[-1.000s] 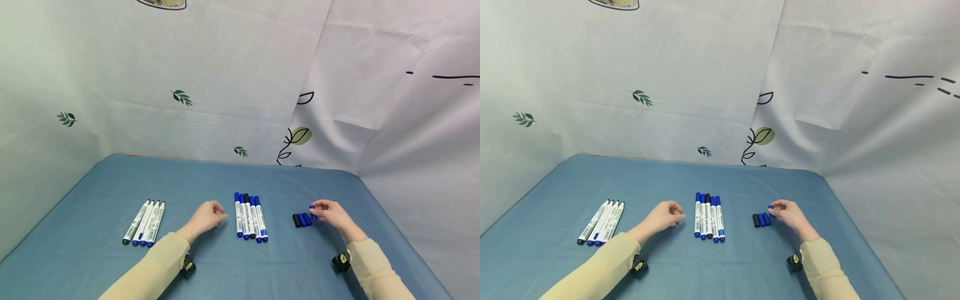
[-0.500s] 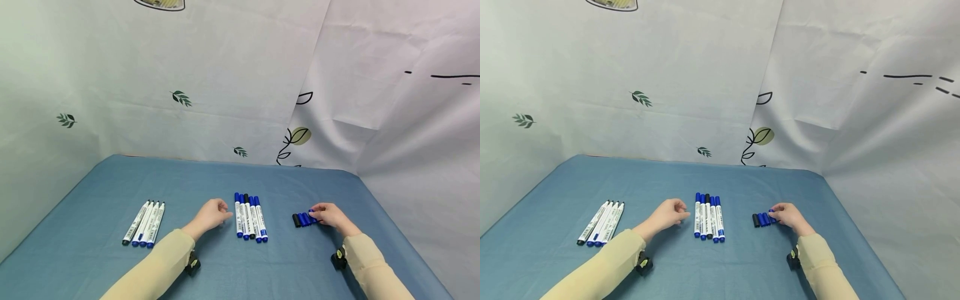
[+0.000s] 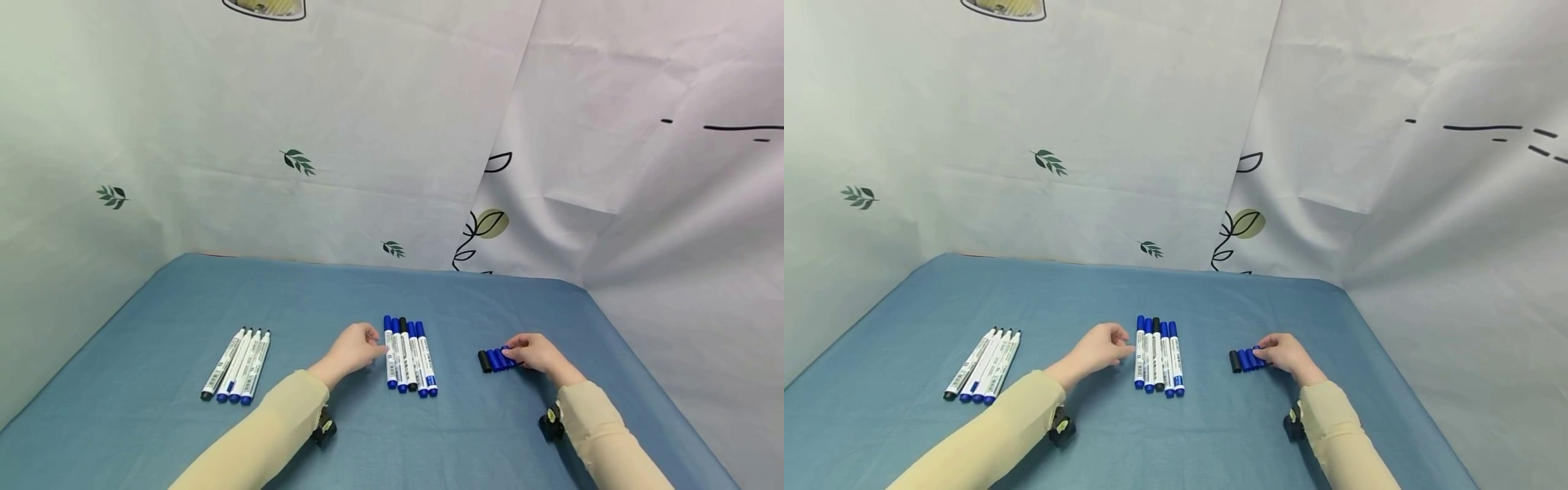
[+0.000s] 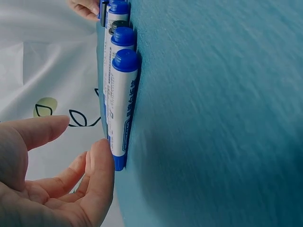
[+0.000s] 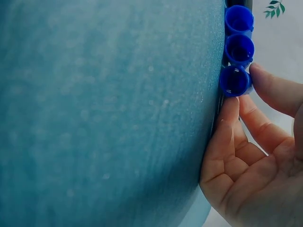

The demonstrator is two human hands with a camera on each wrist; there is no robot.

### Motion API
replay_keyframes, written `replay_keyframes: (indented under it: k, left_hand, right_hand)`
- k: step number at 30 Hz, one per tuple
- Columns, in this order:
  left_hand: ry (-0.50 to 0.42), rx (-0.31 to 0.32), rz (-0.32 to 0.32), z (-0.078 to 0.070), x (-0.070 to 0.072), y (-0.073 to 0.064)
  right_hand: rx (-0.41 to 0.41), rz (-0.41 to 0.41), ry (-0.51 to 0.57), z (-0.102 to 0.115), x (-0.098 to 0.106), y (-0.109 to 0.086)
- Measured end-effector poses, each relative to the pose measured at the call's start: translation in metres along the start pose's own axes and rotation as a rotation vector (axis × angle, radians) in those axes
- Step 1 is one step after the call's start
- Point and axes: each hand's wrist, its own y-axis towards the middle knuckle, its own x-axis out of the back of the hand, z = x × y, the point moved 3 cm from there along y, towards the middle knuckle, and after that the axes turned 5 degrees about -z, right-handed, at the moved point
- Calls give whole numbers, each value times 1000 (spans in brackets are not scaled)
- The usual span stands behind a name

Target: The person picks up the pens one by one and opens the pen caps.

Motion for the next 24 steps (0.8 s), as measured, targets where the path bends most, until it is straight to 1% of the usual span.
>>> replay_keyframes:
  k: [3,7,12,15,18,21,24]
  left_hand:
    - [5,14,3,-1,-3,2]
    - [-1,51,10,-3,-5,5]
    - [-37,105,24,-1,-10,10]
    - [-64,132,20,0,-12,12]
    - [-77,142,7,1,-15,14]
    - [-75,132,-2,1,-17,16]
    - [-75,119,4,2,-19,16]
  right_hand:
    - [2,-6,-5,0,0,0]
    - [-1,-14,-6,0,-1,-1]
    - [-14,-26,-4,0,0,-2]
    - [-22,-43,8,0,1,-3]
    - [-29,-78,36,0,2,-4]
    - [-27,-118,65,2,4,-5]
    - [-20,-149,67,4,6,-7]
